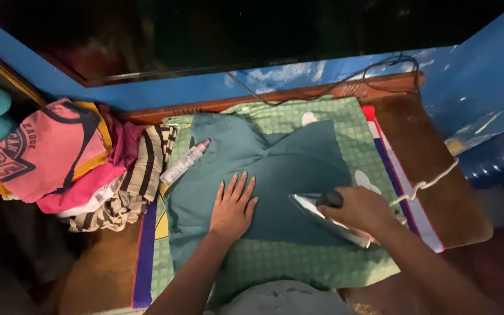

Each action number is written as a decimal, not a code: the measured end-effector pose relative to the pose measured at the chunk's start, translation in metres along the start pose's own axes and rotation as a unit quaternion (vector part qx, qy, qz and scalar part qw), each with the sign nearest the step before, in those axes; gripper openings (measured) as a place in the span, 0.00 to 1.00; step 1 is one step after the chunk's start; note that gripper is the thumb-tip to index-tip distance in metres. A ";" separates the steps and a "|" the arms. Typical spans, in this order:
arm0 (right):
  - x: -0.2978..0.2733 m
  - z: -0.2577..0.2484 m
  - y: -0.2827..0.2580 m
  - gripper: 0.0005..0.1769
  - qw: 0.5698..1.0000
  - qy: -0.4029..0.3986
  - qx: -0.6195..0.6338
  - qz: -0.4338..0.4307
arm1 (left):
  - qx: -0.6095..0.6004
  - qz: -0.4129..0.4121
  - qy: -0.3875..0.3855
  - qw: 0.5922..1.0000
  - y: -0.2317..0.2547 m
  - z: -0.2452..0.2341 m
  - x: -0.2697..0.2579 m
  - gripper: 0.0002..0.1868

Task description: Ironing a green shirt with a steam iron and using a spray bottle.

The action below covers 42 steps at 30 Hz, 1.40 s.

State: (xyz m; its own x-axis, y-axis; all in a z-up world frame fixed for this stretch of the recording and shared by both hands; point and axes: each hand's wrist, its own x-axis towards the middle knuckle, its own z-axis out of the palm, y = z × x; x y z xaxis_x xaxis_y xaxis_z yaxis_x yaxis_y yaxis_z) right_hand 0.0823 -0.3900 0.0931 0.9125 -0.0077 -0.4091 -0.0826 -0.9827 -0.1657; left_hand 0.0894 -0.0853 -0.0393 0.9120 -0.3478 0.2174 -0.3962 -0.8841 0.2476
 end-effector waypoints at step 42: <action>0.009 0.087 -0.014 0.43 0.964 0.183 -0.044 -0.189 | -0.140 0.028 -0.053 0.988 0.011 -0.097 -0.014 0.19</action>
State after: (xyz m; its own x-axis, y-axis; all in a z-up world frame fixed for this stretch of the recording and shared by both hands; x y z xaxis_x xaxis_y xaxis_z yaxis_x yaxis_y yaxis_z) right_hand 0.0565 -0.3606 0.0142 0.9525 0.3044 0.0123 0.3024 -0.9401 -0.1571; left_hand 0.0615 -0.0602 0.0521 0.8880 -0.4375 0.1414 -0.4465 -0.7470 0.4926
